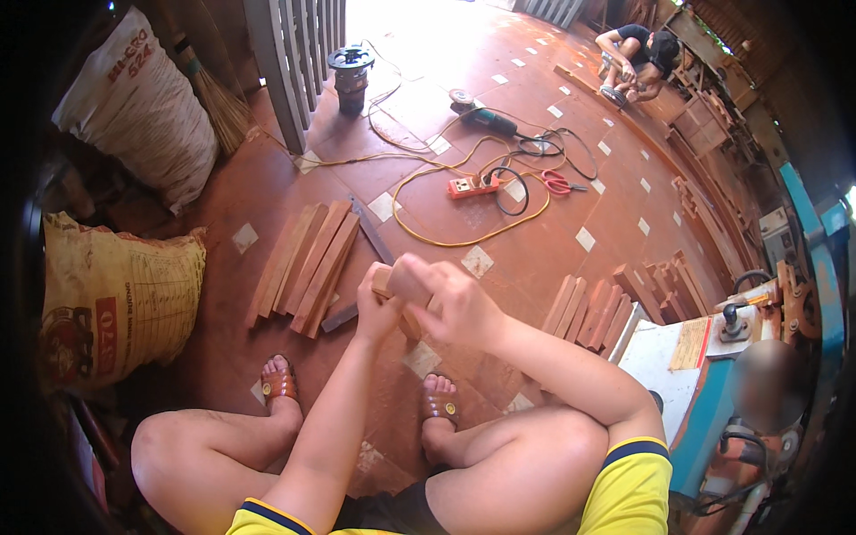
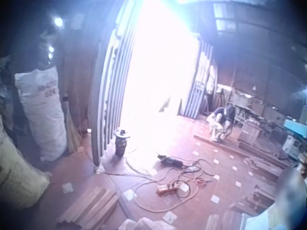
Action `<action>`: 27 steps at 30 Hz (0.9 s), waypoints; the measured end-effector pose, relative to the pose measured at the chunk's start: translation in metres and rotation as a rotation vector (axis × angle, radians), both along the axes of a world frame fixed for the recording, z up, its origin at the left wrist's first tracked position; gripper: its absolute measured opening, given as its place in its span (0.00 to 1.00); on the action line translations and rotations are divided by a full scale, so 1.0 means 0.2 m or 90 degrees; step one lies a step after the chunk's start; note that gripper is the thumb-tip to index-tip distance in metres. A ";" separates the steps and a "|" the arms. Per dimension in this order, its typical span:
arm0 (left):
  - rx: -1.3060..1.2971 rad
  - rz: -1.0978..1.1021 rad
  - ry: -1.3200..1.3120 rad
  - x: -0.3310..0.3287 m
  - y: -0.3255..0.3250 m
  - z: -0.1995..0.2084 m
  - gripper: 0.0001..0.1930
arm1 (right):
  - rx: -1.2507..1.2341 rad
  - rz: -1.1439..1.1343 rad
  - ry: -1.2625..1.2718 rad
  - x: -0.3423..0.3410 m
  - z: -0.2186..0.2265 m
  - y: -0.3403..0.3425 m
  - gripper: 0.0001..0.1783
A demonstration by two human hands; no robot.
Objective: The person sits on the floor and sands small wooden planks using a sanding block. They handle each plank one at a time, rubbing the block along the edges and surfaces, then place the finished pieces into a nearby pile.
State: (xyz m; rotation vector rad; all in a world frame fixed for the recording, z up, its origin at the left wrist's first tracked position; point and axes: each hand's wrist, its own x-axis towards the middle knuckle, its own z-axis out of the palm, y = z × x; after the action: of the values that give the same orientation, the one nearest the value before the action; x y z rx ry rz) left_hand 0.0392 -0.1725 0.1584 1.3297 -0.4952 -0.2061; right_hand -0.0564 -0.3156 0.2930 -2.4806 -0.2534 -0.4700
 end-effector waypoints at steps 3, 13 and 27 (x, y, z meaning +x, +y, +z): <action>0.034 -0.012 0.040 -0.03 -0.01 0.01 0.13 | -0.002 0.014 -0.026 -0.01 -0.03 0.00 0.45; -0.012 -0.033 -0.013 -0.05 -0.03 0.04 0.15 | 0.003 0.068 0.037 0.02 0.06 0.04 0.45; -0.005 -0.023 -0.009 -0.03 -0.01 0.04 0.13 | 0.011 0.034 -0.003 0.01 -0.02 0.03 0.44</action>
State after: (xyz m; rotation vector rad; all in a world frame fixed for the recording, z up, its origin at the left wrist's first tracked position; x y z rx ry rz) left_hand 0.0324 -0.1741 0.1658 1.3163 -0.5319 -0.2249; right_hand -0.0537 -0.3103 0.2884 -2.4496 -0.3152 -0.4538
